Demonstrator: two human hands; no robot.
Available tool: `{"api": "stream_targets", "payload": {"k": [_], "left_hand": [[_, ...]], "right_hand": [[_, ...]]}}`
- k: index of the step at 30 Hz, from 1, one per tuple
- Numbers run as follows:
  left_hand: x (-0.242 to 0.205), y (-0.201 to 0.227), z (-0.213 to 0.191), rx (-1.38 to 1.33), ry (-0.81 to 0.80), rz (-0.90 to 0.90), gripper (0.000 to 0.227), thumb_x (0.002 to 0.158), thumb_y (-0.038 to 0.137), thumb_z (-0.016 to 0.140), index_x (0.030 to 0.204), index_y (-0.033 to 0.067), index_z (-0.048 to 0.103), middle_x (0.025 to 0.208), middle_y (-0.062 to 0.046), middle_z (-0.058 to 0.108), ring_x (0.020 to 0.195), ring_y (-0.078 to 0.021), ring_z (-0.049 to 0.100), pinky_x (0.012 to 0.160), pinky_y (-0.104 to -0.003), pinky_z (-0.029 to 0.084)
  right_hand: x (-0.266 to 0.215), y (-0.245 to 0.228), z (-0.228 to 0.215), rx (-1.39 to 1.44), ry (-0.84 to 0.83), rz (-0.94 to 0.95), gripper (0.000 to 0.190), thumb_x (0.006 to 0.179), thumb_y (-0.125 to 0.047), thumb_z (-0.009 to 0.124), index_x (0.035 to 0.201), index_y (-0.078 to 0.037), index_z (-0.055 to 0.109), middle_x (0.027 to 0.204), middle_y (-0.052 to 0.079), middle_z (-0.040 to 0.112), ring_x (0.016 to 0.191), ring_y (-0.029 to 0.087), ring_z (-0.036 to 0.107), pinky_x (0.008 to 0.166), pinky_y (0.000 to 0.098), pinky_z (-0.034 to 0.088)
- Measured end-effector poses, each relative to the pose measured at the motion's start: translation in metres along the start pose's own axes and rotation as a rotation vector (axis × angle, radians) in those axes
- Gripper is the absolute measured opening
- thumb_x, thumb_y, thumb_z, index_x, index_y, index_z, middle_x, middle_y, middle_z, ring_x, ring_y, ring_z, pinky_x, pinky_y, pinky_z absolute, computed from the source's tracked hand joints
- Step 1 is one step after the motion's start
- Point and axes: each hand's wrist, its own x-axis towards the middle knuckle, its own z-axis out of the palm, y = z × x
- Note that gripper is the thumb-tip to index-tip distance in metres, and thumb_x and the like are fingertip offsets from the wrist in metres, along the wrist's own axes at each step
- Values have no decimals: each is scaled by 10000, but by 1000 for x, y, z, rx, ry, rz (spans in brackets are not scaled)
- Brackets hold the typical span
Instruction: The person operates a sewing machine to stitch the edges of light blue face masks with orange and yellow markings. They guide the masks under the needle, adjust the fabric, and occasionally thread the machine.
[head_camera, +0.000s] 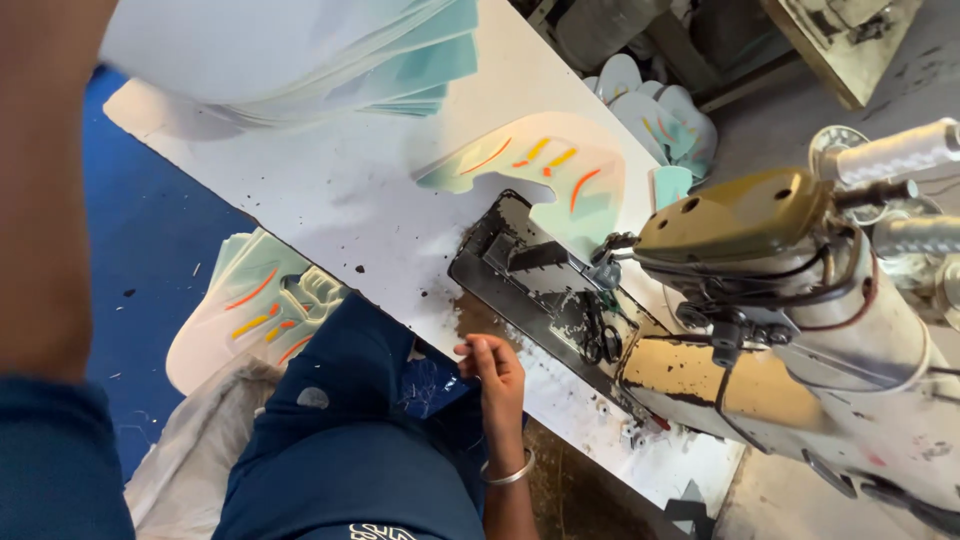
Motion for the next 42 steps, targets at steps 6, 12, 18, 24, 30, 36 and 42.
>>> {"api": "stream_targets", "payload": {"k": [6,12,18,24,30,36,42], "left_hand": [[-132,142,15,-167,-257,-337,402,875,-9,791,1257,19,671,1189,-112,734,1037,-190,721,908,-363,606],[-311,30,101,-301,-606,-854,527,797,238,835,1250,-3,711,1154,-174,777,1051,-258,707,931,-434,558],[-290,81,174,192,-311,174,860,909,248,838,1568,14,337,1505,-232,465,1412,-427,424,1184,-537,302],[-216,160,260,-314,-761,-77,795,858,209,828,1530,102,417,1390,-106,653,879,-205,657,770,-339,534],[-204,166,290,-310,-833,-15,340,953,119,772,1290,110,726,1064,-77,793,763,-115,699,702,-270,554],[-205,162,304,-447,-724,59,287,1001,87,742,1284,63,699,1151,-89,774,959,-101,743,821,-258,581],[-181,163,316,-386,-780,60,279,1003,102,758,1273,54,708,1126,-95,784,935,-73,733,812,-230,573]], "right_hand": [[-2,-88,45,111,-116,-179,422,1024,-317,520,1361,-63,529,1264,78,676,1091,142,657,898,284,545],[11,-48,13,195,185,-324,295,1103,-242,511,1328,-51,515,1185,44,600,1038,107,556,909,269,476],[9,-56,-8,32,247,-341,248,1151,-300,469,1152,-68,559,984,-44,550,884,29,472,788,204,427],[22,-69,-22,31,279,-223,286,1125,-291,478,1080,-54,630,846,-65,557,734,8,458,627,185,385],[42,-89,-35,159,229,-125,287,1116,-294,510,1071,-37,629,886,-41,617,738,12,522,625,188,432],[51,-94,-67,-167,217,-119,289,1107,-278,511,1152,-50,684,868,20,696,728,60,615,633,196,507],[9,-117,-232,-746,1433,-1274,285,1094,-195,622,1285,10,574,1238,149,659,1110,255,639,942,423,569]]}}
